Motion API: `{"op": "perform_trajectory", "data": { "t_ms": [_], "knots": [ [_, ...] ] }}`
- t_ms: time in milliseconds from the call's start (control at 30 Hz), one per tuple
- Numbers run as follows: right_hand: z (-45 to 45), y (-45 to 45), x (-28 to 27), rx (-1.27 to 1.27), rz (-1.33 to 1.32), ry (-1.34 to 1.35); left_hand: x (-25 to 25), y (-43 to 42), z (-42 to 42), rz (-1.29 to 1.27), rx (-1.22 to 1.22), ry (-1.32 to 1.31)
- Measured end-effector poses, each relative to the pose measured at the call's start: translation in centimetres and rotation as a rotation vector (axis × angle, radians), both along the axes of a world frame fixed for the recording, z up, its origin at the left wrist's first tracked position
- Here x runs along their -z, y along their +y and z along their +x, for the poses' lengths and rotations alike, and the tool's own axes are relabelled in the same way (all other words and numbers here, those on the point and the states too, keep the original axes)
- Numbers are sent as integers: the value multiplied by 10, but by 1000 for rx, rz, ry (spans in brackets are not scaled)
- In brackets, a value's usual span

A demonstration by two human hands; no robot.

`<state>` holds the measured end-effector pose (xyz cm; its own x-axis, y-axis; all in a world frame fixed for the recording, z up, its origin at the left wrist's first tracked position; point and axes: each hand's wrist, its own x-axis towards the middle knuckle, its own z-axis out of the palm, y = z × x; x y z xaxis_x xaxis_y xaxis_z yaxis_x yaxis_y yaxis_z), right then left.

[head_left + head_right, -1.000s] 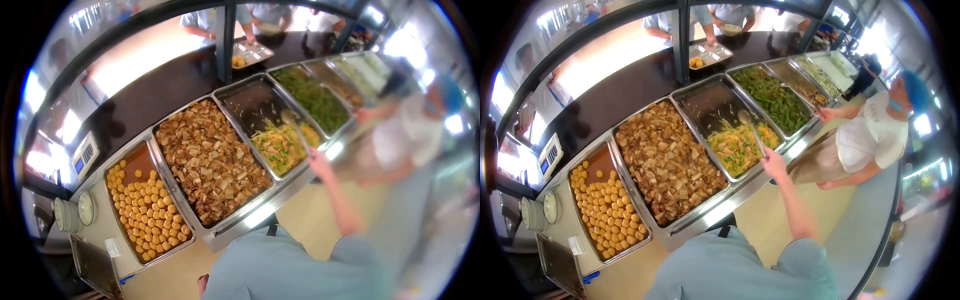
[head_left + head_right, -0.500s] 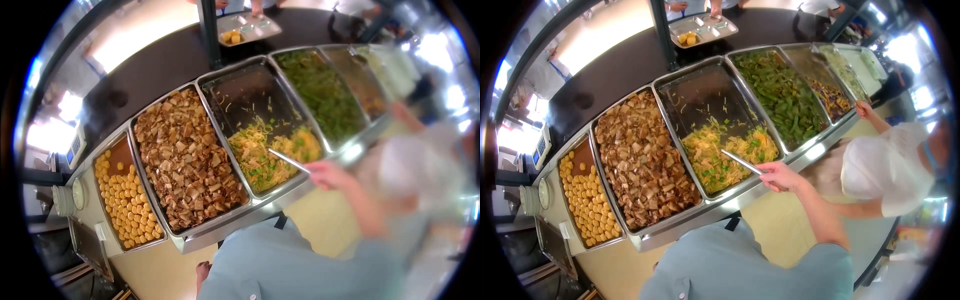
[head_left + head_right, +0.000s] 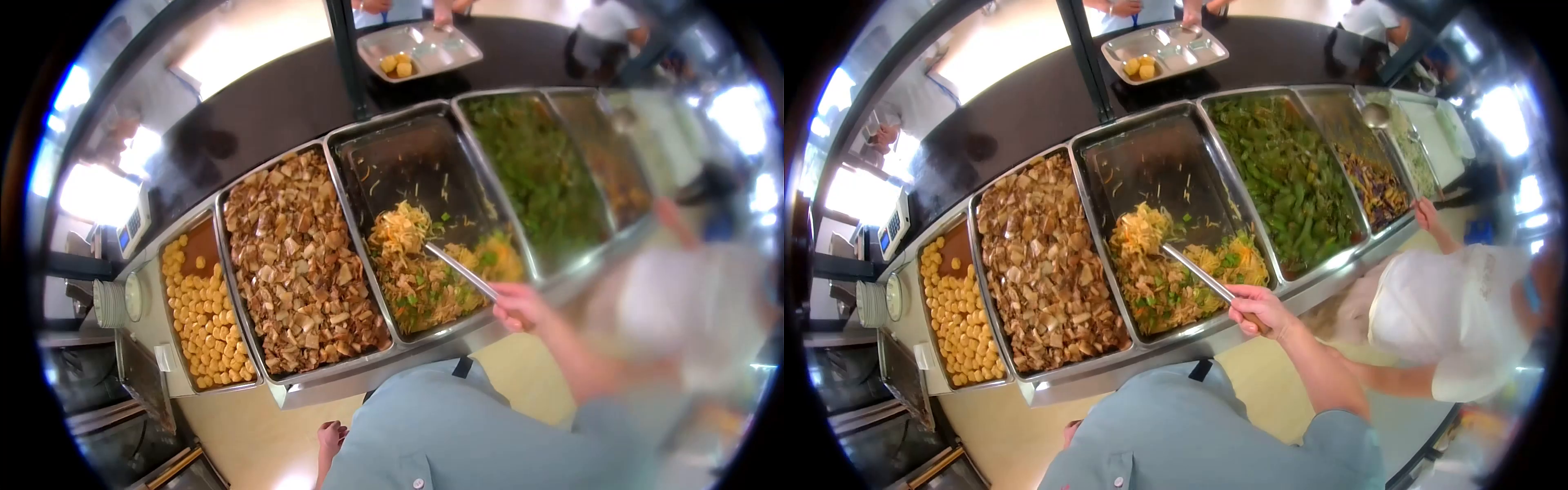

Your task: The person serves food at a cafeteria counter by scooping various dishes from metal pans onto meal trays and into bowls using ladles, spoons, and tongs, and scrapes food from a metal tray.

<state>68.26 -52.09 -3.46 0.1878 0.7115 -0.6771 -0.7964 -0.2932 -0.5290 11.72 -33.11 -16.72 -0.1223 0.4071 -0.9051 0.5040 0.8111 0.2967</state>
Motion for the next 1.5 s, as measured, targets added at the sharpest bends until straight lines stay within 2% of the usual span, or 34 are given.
{"op": "perform_trajectory", "data": {
  "t_ms": [233,367,467,500,567,700,767,800,900,1000,1100,1200,1300,1400,1500],
  "knots": [
    [64,48,-62,91,89,-171,29,-14,4,37,-5,-13],
    [109,107,-121,134,64,-424,52,-27,-3,51,10,-52],
    [160,141,-133,164,180,-466,70,-34,-19,65,78,-19],
    [178,153,-131,159,224,-451,79,-36,-25,73,106,4],
    [215,172,-114,180,270,-483,132,-40,-73,158,324,98],
    [229,217,-80,244,97,-651,118,-35,-33,74,194,80],
    [233,228,-44,169,-51,-844,101,-29,-14,55,161,74],
    [232,229,-26,222,-55,-830,95,-26,-7,49,148,71],
    [227,234,-3,147,-183,-1177,86,-21,12,29,134,70],
    [234,239,28,155,-335,-1741,80,-18,22,22,128,73],
    [233,241,24,56,-501,-1717,77,-11,29,26,123,65],
    [236,242,32,68,-505,-1976,74,-11,34,28,115,54],
    [230,238,20,123,-566,-2065,77,-12,37,34,109,36],
    [197,215,5,245,-497,-2039,77,-17,33,43,79,13],
    [134,173,13,328,-325,-2051,64,-30,28,37,11,-19]
  ]
}}
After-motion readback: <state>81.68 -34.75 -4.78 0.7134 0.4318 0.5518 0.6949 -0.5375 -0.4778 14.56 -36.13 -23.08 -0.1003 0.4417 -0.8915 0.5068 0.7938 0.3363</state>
